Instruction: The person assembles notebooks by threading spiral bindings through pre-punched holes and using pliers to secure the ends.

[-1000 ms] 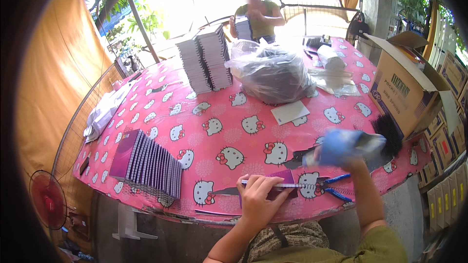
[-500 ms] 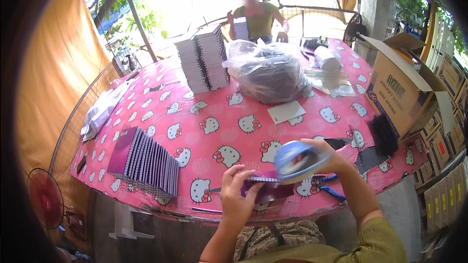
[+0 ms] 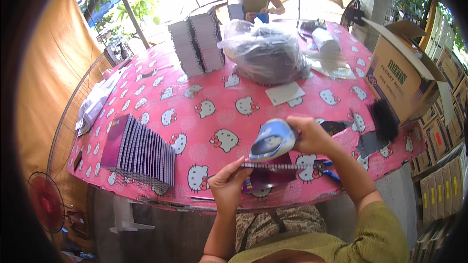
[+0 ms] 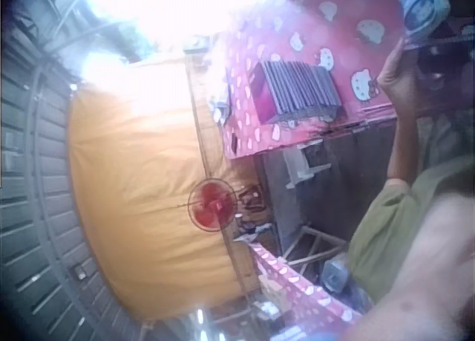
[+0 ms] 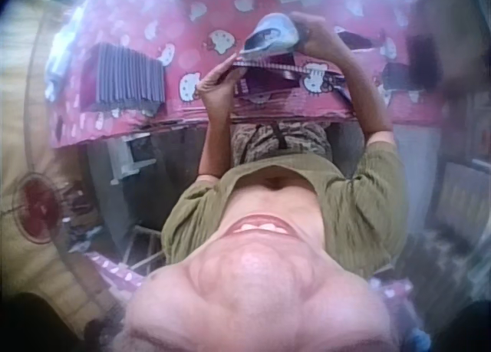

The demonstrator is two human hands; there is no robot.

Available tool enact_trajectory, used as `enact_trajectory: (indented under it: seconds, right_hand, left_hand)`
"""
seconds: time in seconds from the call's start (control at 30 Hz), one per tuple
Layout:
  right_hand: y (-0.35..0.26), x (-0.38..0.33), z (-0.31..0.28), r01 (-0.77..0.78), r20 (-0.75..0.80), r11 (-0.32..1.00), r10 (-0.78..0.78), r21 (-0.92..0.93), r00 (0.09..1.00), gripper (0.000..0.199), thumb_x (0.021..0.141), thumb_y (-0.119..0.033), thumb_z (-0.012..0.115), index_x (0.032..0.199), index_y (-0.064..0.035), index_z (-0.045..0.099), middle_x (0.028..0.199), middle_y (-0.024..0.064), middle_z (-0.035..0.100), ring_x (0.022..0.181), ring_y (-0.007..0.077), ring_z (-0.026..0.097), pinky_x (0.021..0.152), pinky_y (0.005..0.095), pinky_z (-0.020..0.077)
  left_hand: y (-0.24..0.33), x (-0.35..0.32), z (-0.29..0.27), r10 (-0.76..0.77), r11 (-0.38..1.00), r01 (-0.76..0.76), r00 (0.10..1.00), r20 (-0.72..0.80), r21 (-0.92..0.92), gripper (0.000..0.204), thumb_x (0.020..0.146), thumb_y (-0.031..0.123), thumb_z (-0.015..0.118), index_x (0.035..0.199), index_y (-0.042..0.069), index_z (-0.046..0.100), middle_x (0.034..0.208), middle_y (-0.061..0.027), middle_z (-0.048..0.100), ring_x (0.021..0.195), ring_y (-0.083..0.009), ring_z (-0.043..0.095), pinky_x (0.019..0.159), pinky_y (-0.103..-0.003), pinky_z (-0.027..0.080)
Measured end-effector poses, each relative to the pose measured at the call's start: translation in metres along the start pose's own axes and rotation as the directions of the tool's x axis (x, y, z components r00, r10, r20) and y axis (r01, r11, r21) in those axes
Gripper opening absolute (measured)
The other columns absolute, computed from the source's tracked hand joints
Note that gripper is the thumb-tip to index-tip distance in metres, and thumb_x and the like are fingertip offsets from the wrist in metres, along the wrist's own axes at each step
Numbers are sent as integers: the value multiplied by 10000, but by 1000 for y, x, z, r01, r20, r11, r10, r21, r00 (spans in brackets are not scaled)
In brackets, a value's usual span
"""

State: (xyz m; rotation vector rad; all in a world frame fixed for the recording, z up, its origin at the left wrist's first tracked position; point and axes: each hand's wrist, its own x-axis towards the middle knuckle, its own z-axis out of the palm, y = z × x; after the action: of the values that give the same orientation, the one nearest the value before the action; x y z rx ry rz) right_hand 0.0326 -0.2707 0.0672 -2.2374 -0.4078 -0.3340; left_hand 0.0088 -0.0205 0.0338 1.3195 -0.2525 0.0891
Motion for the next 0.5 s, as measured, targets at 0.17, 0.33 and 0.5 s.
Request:
enact_trajectory:
  seconds: [0.17, 0.33, 0.5]
  right_hand:
    - [1, -9, -1, -43, 32, 989, 49, -143, 998, 319, 685, -76, 708, 976, -34, 584, 907, 139, 665, 856, 372, 637, 736, 403, 508]
    - [64, -43, -11, -138, -21, 835, 150, -533, 988, 573, 695, -173, 761, 1202, -40, 530, 1280, 185, 521, 1146, 376, 527, 913, 422, 462]
    - [8, -101, -33, -193, -81, 823, 178, -533, 981, 685, 720, -281, 764, 1285, -17, 481, 1355, 204, 438, 1237, 387, 439, 1017, 441, 373]
  left_hand:
    - [-8, 6, -7, 45, 997, -48, 997, 62, 63, 327, 740, -151, 675, 1047, -39, 666, 960, -120, 685, 861, -166, 650, 798, -279, 546]
    - [-15, 13, -4, 27, 976, 14, 983, 182, -219, 320, 722, -137, 707, 1015, -27, 644, 990, -121, 662, 945, -176, 632, 822, -274, 529]
    - [-6, 15, -2, 165, 962, -123, 973, 161, -244, 313, 698, -126, 728, 965, -3, 621, 992, -152, 646, 936, -221, 632, 806, -307, 529]
